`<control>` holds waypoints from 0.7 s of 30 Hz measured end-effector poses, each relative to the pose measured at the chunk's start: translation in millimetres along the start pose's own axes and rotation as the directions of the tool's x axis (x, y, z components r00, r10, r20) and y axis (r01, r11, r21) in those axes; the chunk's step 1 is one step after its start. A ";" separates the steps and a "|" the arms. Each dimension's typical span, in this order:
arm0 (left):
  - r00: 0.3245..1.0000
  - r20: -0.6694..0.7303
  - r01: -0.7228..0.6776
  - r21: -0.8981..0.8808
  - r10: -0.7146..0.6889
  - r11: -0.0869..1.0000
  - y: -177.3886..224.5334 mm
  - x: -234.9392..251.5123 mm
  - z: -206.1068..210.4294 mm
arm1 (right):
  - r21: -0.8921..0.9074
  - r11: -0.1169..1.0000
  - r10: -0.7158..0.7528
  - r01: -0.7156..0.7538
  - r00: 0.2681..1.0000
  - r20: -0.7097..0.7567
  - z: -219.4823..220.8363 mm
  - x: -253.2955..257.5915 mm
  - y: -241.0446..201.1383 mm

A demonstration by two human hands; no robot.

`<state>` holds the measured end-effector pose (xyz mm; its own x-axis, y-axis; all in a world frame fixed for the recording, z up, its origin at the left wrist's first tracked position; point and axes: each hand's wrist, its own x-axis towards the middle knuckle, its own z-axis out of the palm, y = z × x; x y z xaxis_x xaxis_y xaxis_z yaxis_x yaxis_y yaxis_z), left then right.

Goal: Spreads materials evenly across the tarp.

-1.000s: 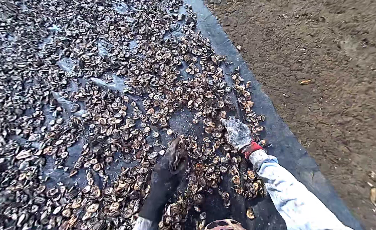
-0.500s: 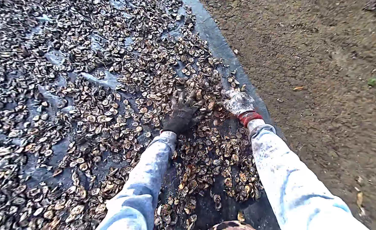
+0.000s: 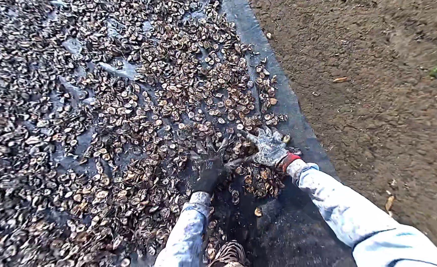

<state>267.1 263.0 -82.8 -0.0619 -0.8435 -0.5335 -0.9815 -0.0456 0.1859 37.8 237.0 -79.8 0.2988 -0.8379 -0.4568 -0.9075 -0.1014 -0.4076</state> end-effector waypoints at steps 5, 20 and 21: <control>0.962 0.178 -0.221 0.072 0.205 0.973 42.5 -74.8 40.9 | -0.079 0.975 -0.169 0.209 0.921 0.350 14.5 -91.4 32.7; 0.945 -0.271 -0.290 -0.436 0.183 0.852 73.9 -54.4 -27.8 | 0.192 0.973 0.139 -0.130 0.990 -0.030 -55.2 -45.3 61.3; 0.944 -0.277 -0.293 -0.461 0.178 0.837 74.0 -59.9 -25.8 | 0.163 0.974 0.167 -0.155 0.984 -0.062 -53.5 -51.8 59.2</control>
<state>202.8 296.3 -15.8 -0.1829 -0.9528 -0.2421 -0.7202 -0.0378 0.6928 -47.2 245.7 -37.9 0.1245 -0.8746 -0.4687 -0.8824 0.1184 -0.4553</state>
